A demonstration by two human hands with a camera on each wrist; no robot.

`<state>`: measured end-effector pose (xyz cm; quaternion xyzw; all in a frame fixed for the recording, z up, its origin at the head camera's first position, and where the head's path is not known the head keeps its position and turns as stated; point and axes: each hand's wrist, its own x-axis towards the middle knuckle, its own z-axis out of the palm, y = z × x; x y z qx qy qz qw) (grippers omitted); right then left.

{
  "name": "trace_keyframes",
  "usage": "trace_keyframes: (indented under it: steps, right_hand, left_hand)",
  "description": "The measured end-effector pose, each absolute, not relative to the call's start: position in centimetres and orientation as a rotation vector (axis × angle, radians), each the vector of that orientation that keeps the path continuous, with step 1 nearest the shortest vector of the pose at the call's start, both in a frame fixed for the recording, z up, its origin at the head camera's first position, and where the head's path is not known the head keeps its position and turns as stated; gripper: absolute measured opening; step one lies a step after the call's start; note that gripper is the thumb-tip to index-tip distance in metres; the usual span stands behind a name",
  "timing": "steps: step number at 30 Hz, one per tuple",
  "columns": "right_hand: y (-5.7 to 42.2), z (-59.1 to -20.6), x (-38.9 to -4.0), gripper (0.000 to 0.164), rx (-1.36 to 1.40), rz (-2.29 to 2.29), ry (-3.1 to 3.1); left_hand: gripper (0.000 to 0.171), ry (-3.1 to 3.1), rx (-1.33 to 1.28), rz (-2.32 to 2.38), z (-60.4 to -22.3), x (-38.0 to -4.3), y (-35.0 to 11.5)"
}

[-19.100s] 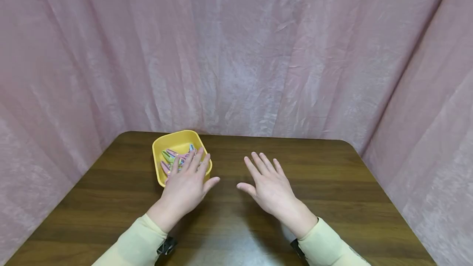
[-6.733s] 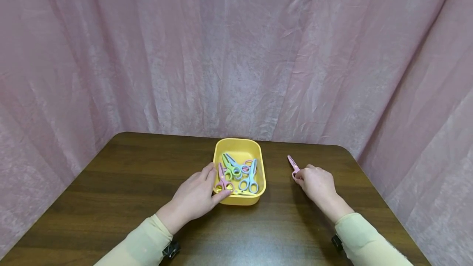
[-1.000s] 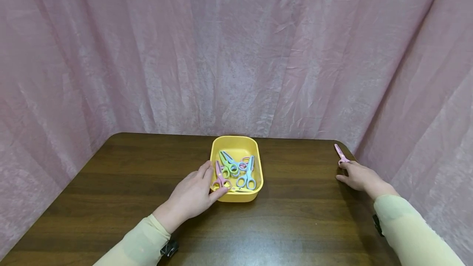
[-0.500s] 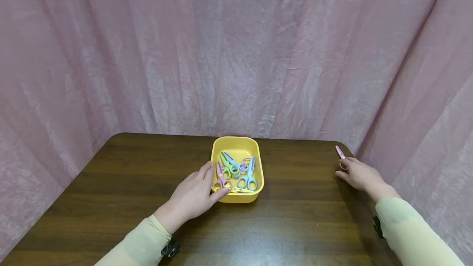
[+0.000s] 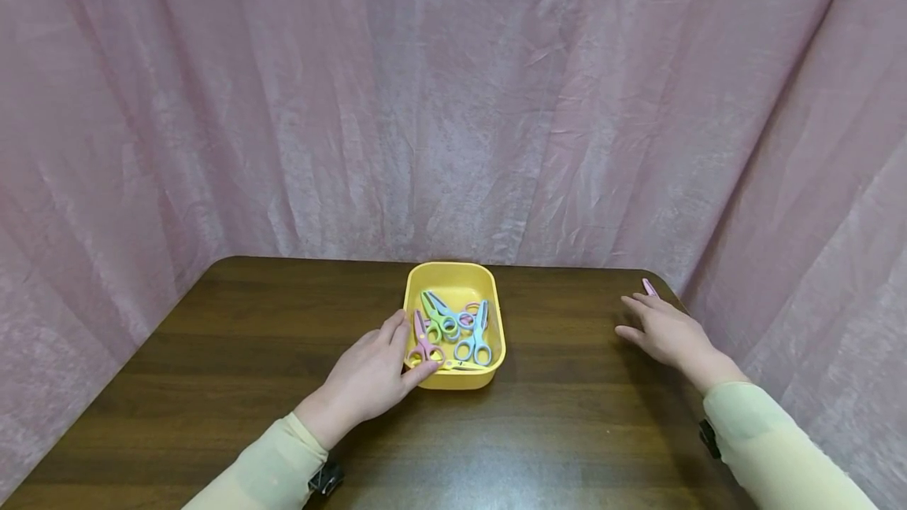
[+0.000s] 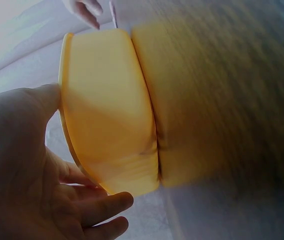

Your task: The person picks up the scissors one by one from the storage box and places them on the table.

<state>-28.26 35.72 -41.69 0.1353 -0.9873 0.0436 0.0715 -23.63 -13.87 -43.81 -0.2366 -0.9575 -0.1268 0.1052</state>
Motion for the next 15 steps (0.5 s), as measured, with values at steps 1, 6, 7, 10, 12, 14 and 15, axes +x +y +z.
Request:
trace_keyframes:
  steps: [1,6,7,10,12,14,15]
  right_hand:
    - [35.4,-41.6,-28.2,0.068,0.429,0.130,-2.952]
    - [33.8,-41.1,-28.3,0.068,0.512,0.088,-2.877]
    - [33.5,-41.1,-28.3,0.068,0.516,0.076,-2.871]
    - [32.4,-40.8,-28.2,0.067,0.545,0.057,-2.849]
    - [31.6,-40.6,-28.0,0.066,0.567,0.048,-2.830]
    - [30.8,-40.4,-27.8,0.064,0.598,0.046,-2.803]
    - [30.4,-40.4,-27.7,0.064,0.611,0.049,-2.794]
  left_hand:
    - [0.096,-2.821,-0.697,-0.376,-43.8,-23.6,-13.9]
    - [0.097,-2.823,-0.695,-0.385,-43.8,-23.6,-13.8]
    - [0.098,-2.823,-0.694,-0.383,-43.8,-23.7,-13.8]
    - [0.097,-2.819,-0.695,-0.381,-43.8,-23.6,-13.8]
    - [0.096,-2.814,-0.698,-0.379,-43.9,-23.6,-13.8]
    - [0.096,-2.813,-0.701,-0.372,-43.9,-23.7,-13.9]
    - [0.096,-2.813,-0.702,-0.371,-43.9,-23.7,-13.9]
